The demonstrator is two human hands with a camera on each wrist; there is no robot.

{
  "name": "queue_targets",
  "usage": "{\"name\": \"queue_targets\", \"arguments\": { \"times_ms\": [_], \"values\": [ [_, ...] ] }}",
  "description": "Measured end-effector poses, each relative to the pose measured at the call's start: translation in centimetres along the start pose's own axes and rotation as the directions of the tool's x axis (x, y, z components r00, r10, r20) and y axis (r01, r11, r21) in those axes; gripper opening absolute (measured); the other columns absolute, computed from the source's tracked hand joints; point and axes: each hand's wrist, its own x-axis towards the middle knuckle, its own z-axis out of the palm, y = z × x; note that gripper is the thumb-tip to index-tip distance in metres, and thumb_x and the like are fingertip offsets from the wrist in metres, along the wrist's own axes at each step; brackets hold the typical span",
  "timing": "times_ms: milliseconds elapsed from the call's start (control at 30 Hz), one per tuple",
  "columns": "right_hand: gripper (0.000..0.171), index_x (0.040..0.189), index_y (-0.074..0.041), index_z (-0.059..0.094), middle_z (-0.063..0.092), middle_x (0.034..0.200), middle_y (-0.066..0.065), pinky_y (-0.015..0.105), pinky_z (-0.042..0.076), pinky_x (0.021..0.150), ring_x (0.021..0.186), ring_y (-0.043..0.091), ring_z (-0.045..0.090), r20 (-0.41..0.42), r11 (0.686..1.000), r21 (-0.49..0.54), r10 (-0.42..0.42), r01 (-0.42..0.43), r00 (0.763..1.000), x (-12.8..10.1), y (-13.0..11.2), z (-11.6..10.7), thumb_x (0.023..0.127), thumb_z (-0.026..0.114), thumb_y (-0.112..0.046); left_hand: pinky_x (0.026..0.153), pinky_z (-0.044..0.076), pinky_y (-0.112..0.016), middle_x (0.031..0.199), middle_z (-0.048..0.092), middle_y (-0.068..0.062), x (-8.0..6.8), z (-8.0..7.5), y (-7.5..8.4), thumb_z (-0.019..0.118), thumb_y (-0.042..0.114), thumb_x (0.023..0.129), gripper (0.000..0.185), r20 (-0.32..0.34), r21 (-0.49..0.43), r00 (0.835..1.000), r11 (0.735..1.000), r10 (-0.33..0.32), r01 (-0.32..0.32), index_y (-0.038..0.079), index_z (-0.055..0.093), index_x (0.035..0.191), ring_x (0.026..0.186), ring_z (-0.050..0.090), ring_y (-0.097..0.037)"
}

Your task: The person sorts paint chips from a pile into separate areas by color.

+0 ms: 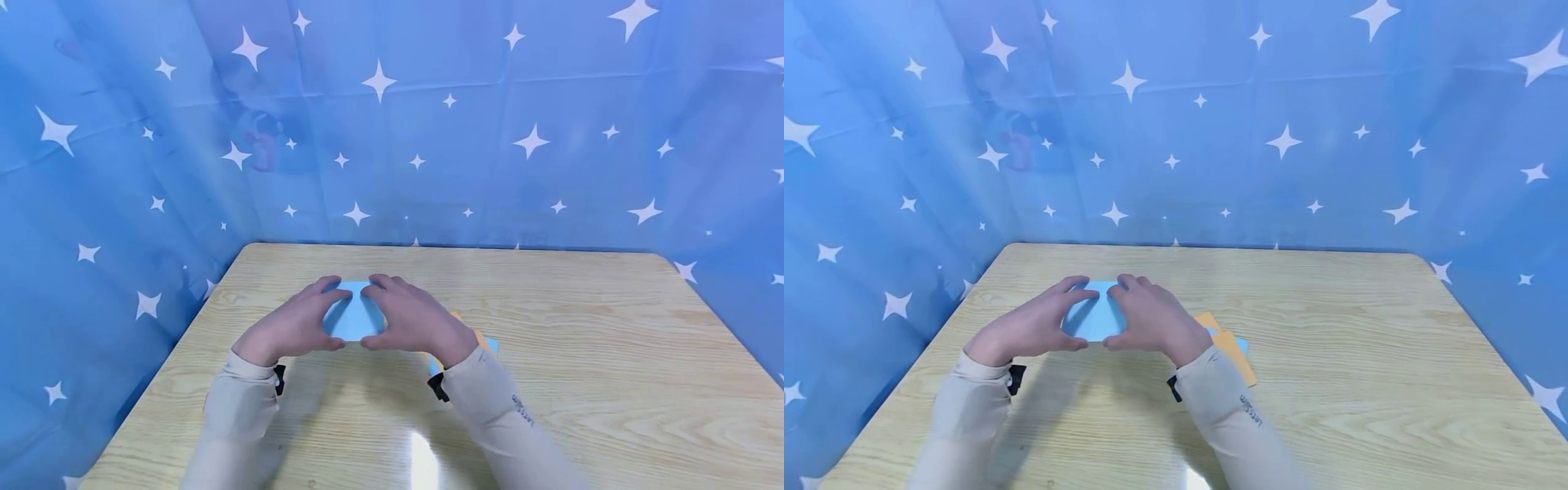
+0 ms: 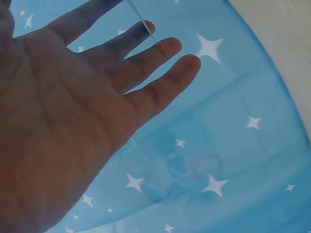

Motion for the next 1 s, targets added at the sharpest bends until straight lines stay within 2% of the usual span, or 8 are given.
{"name": "queue_targets", "arguments": {
  "times_ms": [167,400,633,867,1000],
  "values": [
    [0.068,0.140,-0.014,0.059,0.050,0.148,0.008,0.040,0.053,0.091,0.123,0.028,0.052,0.024,1.000,0.009,0.004,-0.005,1.000,0.9,-0.7,1.8,0.085,0.078,-0.049,0.099,0.049,-0.056,0.156,0.038,-0.026,-0.3,1.0,-1.3,0.086,0.012,0.079,0.069,0.034,-0.011,0.999,1.000,-0.026,0.027,0.005,0.057,0.141,0.134,0.044,-0.045],
    [0.068,0.139,-0.015,0.060,0.054,0.143,0.007,0.039,0.053,0.089,0.118,0.025,0.053,0.086,0.999,-0.022,0.042,-0.040,0.995,1.3,-0.9,3.6,0.084,0.079,-0.051,0.095,0.050,-0.053,0.151,0.045,-0.019,0.4,2.7,-2.5,0.089,0.011,0.073,0.076,0.103,-0.027,0.993,0.997,-0.064,0.067,0.009,0.057,0.141,0.124,0.051,-0.038],
    [0.070,0.138,-0.016,0.060,0.057,0.137,0.005,0.038,0.052,0.084,0.109,0.022,0.054,0.137,0.996,-0.037,0.081,-0.076,0.987,1.3,-0.8,5.1,0.083,0.080,-0.052,0.095,0.048,-0.053,0.141,0.053,-0.013,1.2,4.2,-2.6,0.094,0.009,0.067,0.080,0.145,0.036,0.986,0.997,-0.078,0.073,0.009,0.058,0.138,0.117,0.054,-0.031],
    [0.076,0.143,-0.017,0.057,0.060,0.127,0.004,0.037,0.052,0.082,0.102,0.021,0.056,0.150,0.992,-0.096,0.100,-0.086,0.984,1.4,-0.8,6.2,0.081,0.081,-0.054,0.093,0.050,-0.054,0.131,0.057,-0.014,1.8,5.0,-2.2,0.095,0.006,0.062,0.081,0.153,0.090,0.985,0.994,-0.077,0.064,0.008,0.060,0.136,0.112,0.056,-0.031],
    [0.075,0.143,-0.016,0.058,0.060,0.123,0.004,0.036,0.051,0.081,0.099,0.021,0.055,0.171,0.991,-0.088,0.113,-0.099,0.979,1.3,-1.0,6.6,0.081,0.081,-0.052,0.094,0.049,-0.055,0.131,0.057,-0.015,1.9,5.6,-2.3,0.096,0.006,0.060,0.084,0.174,0.100,0.979,0.991,-0.103,0.087,0.007,0.059,0.135,0.112,0.056,-0.031]
  ]
}}
